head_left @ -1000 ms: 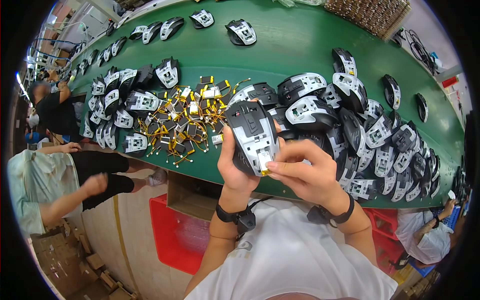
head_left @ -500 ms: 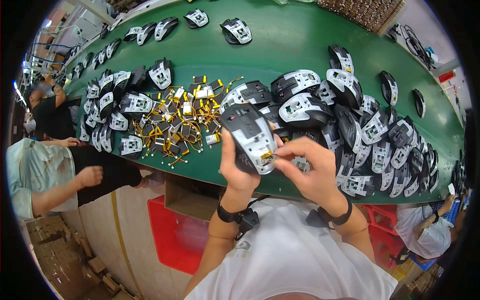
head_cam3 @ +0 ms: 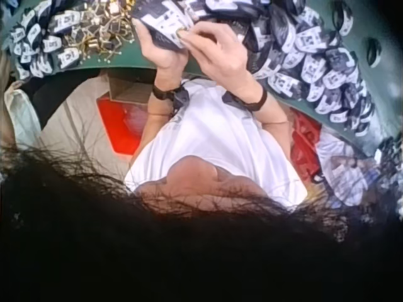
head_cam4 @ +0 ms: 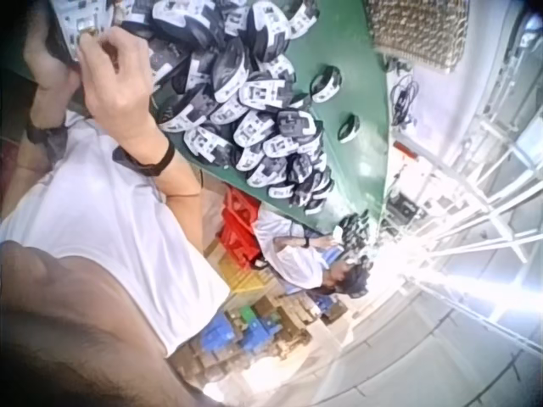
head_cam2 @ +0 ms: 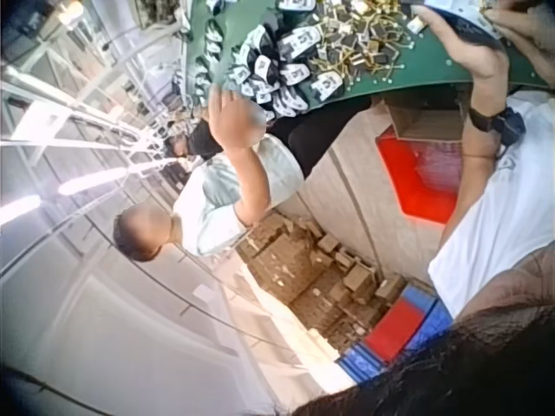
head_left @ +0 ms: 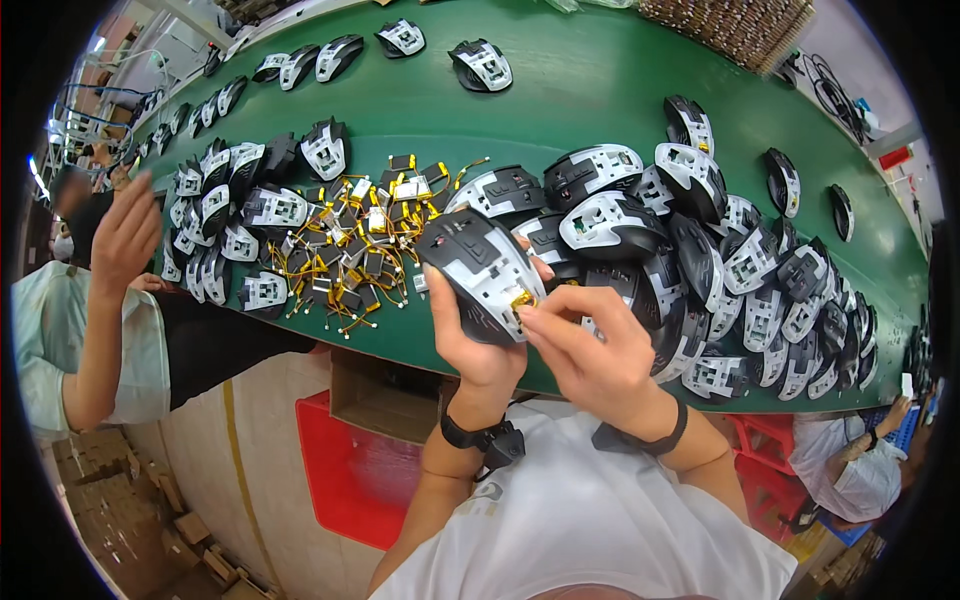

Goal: The person assembles computer mice on a factory assembly line. They pick up a mouse casing, insert a yellow ribbon cable into the internal connector, and place the finished unit on the table. This process is repeated for multiple units throughout the clip.

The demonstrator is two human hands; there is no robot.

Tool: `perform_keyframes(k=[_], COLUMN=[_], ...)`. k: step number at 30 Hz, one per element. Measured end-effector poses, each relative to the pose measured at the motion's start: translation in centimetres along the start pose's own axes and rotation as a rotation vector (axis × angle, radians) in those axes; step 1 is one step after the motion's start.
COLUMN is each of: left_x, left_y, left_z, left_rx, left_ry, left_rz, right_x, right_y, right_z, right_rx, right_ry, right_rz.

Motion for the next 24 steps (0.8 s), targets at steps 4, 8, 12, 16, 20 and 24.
perform_keyframes(k=[4,8,12,16,20,24], left_x=[0.0,-0.2,-0.5,-0.5,0.0,-0.7], left_y=[0.6,0.3,0.1,-0.1,-0.6,-0.2], left_z=[-0.1,-0.1,-0.3,0.0,0.2,-0.1], left_rx=[0.003,0.024,0.078,0.016,0.015,-0.002], left_ry=[-0.013,-0.008,-0.023,0.006,-0.014,0.019], left_rz=[-0.115,-0.155,-0.043,-0.051,-0.011,-0.004], right_x=[0.9,0.6,0.7,0.6,0.1,0.6], right_y=[-1.2,-1.3,-0.9,-0.2,0.1,0.0], right_z=[1.2,1.3,1.0,0.9,0.3,0.6], right_rx=[0.216,0.272,0.192,0.220,0.214,0.168], right_ry=[0.055,0.047,0.112,0.086,0.053,0.082], right_rz=[0.073,0.057,0.065,0.022,-0.003,-0.001])
Point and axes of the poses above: each hand's wrist, its own x-axis away from the middle knuckle, its own y-axis out of the back of the hand, z = x × y, the point moved 8 cm from there along -x, towards the middle knuckle, and after that the axes turned 6 degrees about -y, right-handed, at the moved point
